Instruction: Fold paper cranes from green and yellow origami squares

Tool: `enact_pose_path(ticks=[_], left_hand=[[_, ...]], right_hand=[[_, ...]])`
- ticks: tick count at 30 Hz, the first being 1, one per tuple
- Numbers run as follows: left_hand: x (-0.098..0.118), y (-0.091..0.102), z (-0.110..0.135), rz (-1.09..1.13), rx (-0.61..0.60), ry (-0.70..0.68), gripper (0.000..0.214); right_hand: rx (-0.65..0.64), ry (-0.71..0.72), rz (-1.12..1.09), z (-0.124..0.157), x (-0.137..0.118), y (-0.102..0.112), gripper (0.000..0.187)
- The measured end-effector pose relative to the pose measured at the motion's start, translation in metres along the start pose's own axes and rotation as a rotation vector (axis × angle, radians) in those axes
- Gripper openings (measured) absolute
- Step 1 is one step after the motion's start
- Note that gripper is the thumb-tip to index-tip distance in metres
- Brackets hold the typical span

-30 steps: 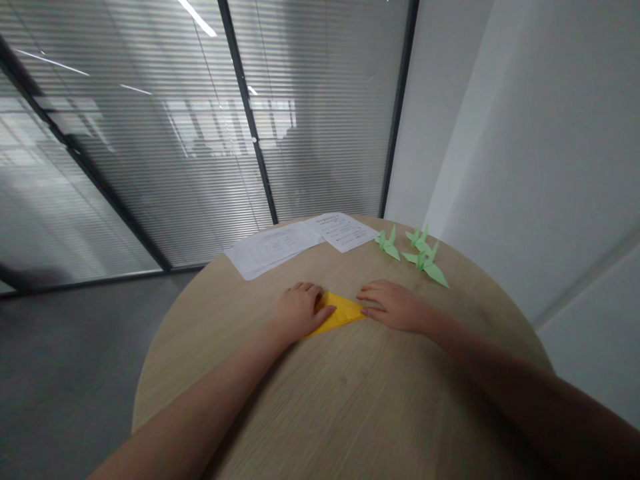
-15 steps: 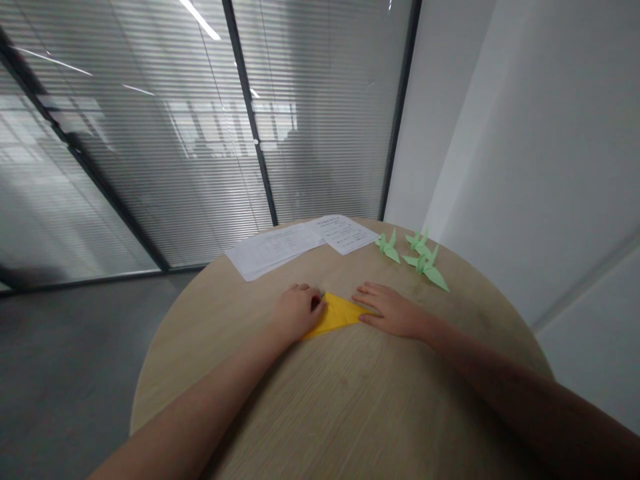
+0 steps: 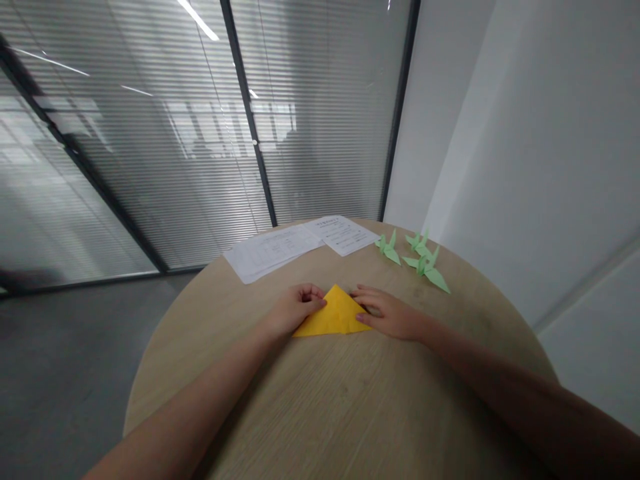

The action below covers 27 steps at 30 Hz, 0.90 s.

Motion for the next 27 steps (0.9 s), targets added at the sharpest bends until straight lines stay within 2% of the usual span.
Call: enact_pose_path(ticks=[4, 10, 17, 27], left_hand=[[-0.002, -0.011, 0.003, 0.051, -0.062, 0.035, 0.03], [0.002, -0.025, 0.01, -0.02, -0.106, 0.052, 0.026], [0.005, -0.029, 0.011, -0.095, -0.115, 0.009, 0.026], [0.012, -0.034, 0.015, -0.216, -0.16, -0.05, 0.033]], right_hand=[[0.016, -0.182, -0.171, -0.001, 0.004, -0.002, 0.028], [0.05, -0.422, -0.457, 0.0, 0.016, -0.01, 0.028], [0.132, -0.497, -0.766, -0.004, 0.017, -0.018, 0.033], [0.134, -0.544, -0.748, -0.001, 0.01, -0.019, 0.031]])
Point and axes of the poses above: each hand's wrist, its own z-axis away from the middle knuckle, its own y-axis out of the back of the hand, x = y × z, the point moved 5 cm from there along -z, towards the middle knuckle, and after that the axes turned 4 degrees about z, right-handed, at the moved point
